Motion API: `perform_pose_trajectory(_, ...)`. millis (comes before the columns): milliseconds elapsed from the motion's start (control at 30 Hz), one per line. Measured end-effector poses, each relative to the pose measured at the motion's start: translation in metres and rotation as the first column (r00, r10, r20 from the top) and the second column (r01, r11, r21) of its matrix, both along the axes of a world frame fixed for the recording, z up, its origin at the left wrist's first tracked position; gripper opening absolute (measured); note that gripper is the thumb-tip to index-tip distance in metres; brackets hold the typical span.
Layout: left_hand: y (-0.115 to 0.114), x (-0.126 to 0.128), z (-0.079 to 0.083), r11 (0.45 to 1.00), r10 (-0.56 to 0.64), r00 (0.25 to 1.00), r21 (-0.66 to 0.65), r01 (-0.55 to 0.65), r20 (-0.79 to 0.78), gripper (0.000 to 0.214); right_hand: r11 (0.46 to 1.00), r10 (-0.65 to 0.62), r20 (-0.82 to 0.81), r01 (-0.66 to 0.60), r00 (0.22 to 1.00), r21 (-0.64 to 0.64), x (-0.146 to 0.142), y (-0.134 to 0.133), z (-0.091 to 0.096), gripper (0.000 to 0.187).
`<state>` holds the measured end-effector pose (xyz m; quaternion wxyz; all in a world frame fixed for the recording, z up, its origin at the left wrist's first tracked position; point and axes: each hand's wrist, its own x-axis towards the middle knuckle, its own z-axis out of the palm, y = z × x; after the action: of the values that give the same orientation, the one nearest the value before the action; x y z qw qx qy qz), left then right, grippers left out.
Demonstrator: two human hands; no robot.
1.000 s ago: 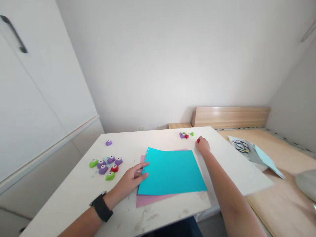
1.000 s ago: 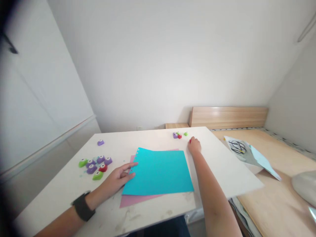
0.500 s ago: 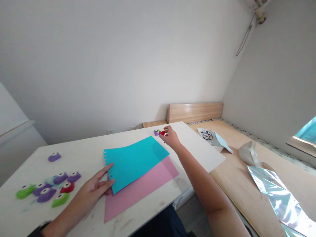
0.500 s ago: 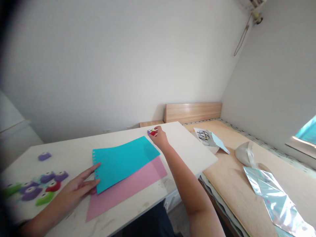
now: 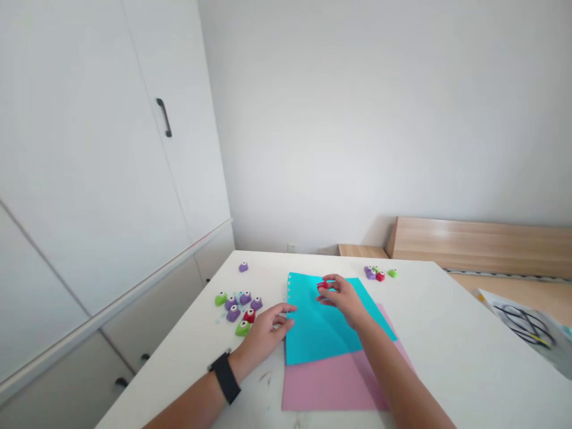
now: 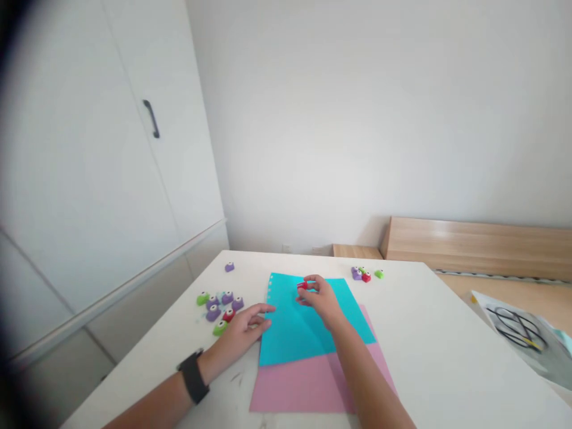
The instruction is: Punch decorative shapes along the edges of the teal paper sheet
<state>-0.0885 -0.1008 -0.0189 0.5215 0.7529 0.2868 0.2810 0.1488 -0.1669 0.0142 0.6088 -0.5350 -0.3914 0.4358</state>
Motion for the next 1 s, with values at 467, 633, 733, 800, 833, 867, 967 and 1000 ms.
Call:
perform_pose_trajectory(467,-0.005,0.0,-0.005,0.996,-0.072,0.997,0.057,0.073,-0.031,0.049,0.971,0.236,-0.018,-0.237,0.972,-0.033,-0.011,-0.024,0.0,0.038)
perform_pose_trajectory(633,-0.007,0.002,-0.007,0.998,-0.06,0.998,0.007,0.06,0.009,0.059,0.941,0.33,0.03,-0.326,0.944,-0.097,-0.033,-0.025,-0.009,0.04)
perform_pose_trajectory(733,-0.01,0.003,-0.004,0.997,-0.082,0.995,-0.009,0.083,0.047,0.065,0.949,0.291,-0.002,-0.289,0.957,-0.123,-0.045,-0.023,-0.016,0.042)
perform_pose_trajectory(800,-0.013,0.003,-0.002,0.996,-0.086,0.994,-0.003,0.086,0.071,0.064,0.953,0.272,-0.018,-0.272,0.962,-0.137,-0.053,-0.021,-0.021,0.045)
perform_pose_trajectory(833,-0.015,0.004,-0.001,0.997,-0.08,0.994,0.0,0.08,0.08,0.061,0.952,0.271,-0.018,-0.271,0.962,-0.143,-0.057,-0.02,-0.024,0.047)
perform_pose_trajectory(867,-0.016,0.005,0.0,0.997,-0.071,0.994,0.001,0.071,0.089,0.056,0.951,0.274,-0.014,-0.273,0.962,-0.146,-0.06,-0.019,-0.027,0.048)
perform_pose_trajectory(967,-0.019,0.007,0.003,0.998,-0.058,0.992,0.003,0.058,0.115,0.041,0.948,0.289,0.036,-0.28,0.957,-0.152,-0.067,-0.018,-0.033,0.05)
perform_pose_trajectory(1000,-0.02,0.007,0.004,0.998,-0.06,0.991,0.007,0.059,0.121,0.038,0.947,0.292,0.081,-0.277,0.953,-0.16,-0.066,-0.018,-0.033,0.049)
